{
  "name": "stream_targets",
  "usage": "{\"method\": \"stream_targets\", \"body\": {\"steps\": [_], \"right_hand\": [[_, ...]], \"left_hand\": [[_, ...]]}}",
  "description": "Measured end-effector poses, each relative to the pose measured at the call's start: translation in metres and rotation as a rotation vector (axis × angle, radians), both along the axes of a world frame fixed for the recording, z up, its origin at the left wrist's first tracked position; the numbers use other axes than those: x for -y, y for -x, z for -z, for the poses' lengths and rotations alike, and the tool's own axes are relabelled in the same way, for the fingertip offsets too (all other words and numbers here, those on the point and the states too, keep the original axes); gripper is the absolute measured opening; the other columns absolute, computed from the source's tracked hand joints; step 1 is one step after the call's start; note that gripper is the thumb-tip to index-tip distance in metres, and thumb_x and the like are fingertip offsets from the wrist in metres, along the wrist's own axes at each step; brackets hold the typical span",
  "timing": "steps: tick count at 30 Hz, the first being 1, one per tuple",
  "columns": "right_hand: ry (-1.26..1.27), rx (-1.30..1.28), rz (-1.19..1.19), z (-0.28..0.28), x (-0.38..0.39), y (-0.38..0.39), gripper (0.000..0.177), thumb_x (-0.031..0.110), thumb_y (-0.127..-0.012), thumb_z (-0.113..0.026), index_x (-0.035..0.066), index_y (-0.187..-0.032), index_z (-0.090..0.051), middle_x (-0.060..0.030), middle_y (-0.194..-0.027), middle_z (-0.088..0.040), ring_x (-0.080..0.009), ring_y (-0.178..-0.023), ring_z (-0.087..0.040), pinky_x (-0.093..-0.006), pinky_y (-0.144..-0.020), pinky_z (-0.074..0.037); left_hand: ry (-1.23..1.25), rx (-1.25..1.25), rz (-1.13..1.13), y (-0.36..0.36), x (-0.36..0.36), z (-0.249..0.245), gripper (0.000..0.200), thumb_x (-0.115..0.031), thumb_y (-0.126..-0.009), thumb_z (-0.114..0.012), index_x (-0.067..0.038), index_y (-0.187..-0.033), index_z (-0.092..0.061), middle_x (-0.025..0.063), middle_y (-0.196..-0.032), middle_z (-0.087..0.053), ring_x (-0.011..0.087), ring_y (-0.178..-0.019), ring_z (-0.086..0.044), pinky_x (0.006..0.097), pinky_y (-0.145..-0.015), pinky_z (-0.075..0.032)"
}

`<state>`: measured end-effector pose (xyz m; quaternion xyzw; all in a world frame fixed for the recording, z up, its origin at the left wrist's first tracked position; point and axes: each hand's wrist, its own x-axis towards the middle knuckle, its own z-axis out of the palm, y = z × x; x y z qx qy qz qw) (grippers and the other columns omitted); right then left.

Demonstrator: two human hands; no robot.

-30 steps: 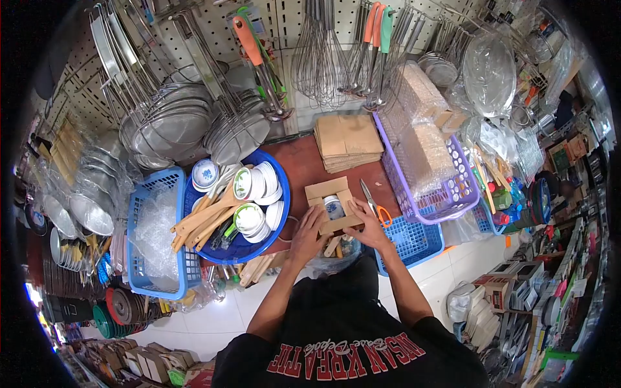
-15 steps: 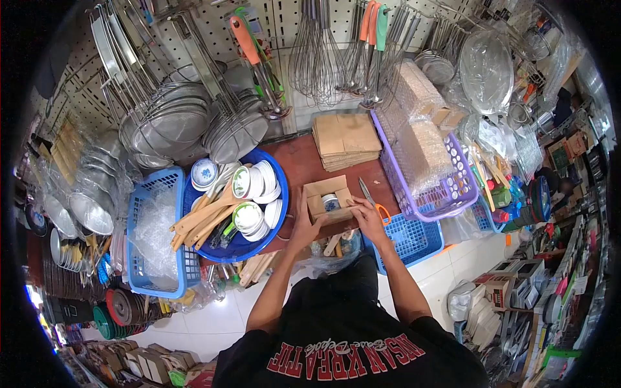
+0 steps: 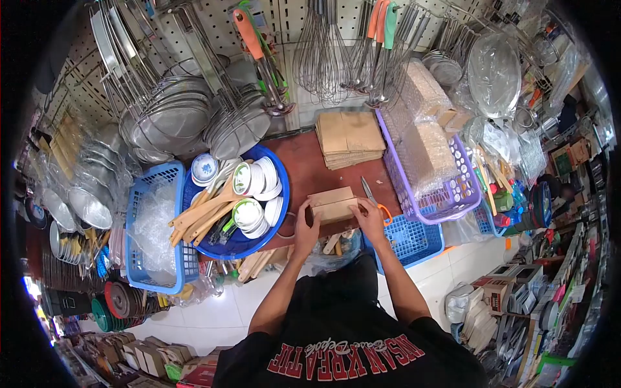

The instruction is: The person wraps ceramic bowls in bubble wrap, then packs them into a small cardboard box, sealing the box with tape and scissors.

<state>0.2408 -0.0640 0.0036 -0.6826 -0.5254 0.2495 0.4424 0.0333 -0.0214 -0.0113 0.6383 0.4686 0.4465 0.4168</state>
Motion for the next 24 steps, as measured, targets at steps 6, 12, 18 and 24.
{"method": "stream_targets", "body": {"steps": [6, 12, 18, 24], "right_hand": [[-0.091, -0.217, 0.016, 0.011, -0.005, 0.003, 0.045, 0.016, -0.088, -0.073, 0.007, -0.130, -0.062, -0.0143, -0.110, -0.069, -0.0221, -0.089, -0.068, -0.0309, -0.072, -0.056], [-0.063, 0.140, -0.101, 0.000, -0.004, -0.003, 0.052, 0.014, -0.089, -0.072, 0.009, -0.138, -0.057, -0.0119, -0.112, -0.064, -0.0223, -0.099, -0.064, -0.0295, -0.070, -0.057], [-0.055, 0.118, -0.081, -0.008, -0.007, -0.003, 0.049, 0.016, -0.088, -0.073, 0.010, -0.134, -0.060, -0.0130, -0.110, -0.062, -0.0239, -0.096, -0.063, -0.0320, -0.074, -0.055], [-0.053, 0.184, -0.030, 0.001, -0.007, -0.001, 0.050, 0.018, -0.086, -0.075, 0.011, -0.133, -0.061, -0.0124, -0.102, -0.063, -0.0250, -0.080, -0.062, -0.0352, -0.076, -0.052]], "left_hand": [[0.060, 0.000, -0.008, -0.001, 0.003, 0.006, 0.047, -0.014, -0.098, -0.059, 0.001, -0.140, -0.045, 0.0185, -0.141, -0.051, 0.0291, -0.133, -0.046, 0.0374, -0.113, -0.032], [0.031, -0.041, 0.052, 0.002, 0.005, 0.008, 0.047, -0.016, -0.101, -0.051, -0.003, -0.145, -0.040, 0.0218, -0.146, -0.046, 0.0376, -0.135, -0.044, 0.0434, -0.111, -0.035], [0.009, -0.038, 0.101, 0.000, 0.003, 0.015, 0.051, -0.010, -0.102, -0.046, -0.005, -0.150, -0.033, 0.0188, -0.154, -0.038, 0.0373, -0.139, -0.039, 0.0438, -0.114, -0.032], [-0.032, -0.045, 0.119, 0.010, 0.006, 0.006, 0.050, -0.012, -0.101, -0.049, -0.003, -0.149, -0.036, 0.0206, -0.151, -0.040, 0.0389, -0.138, -0.040, 0.0453, -0.113, -0.032]]}}
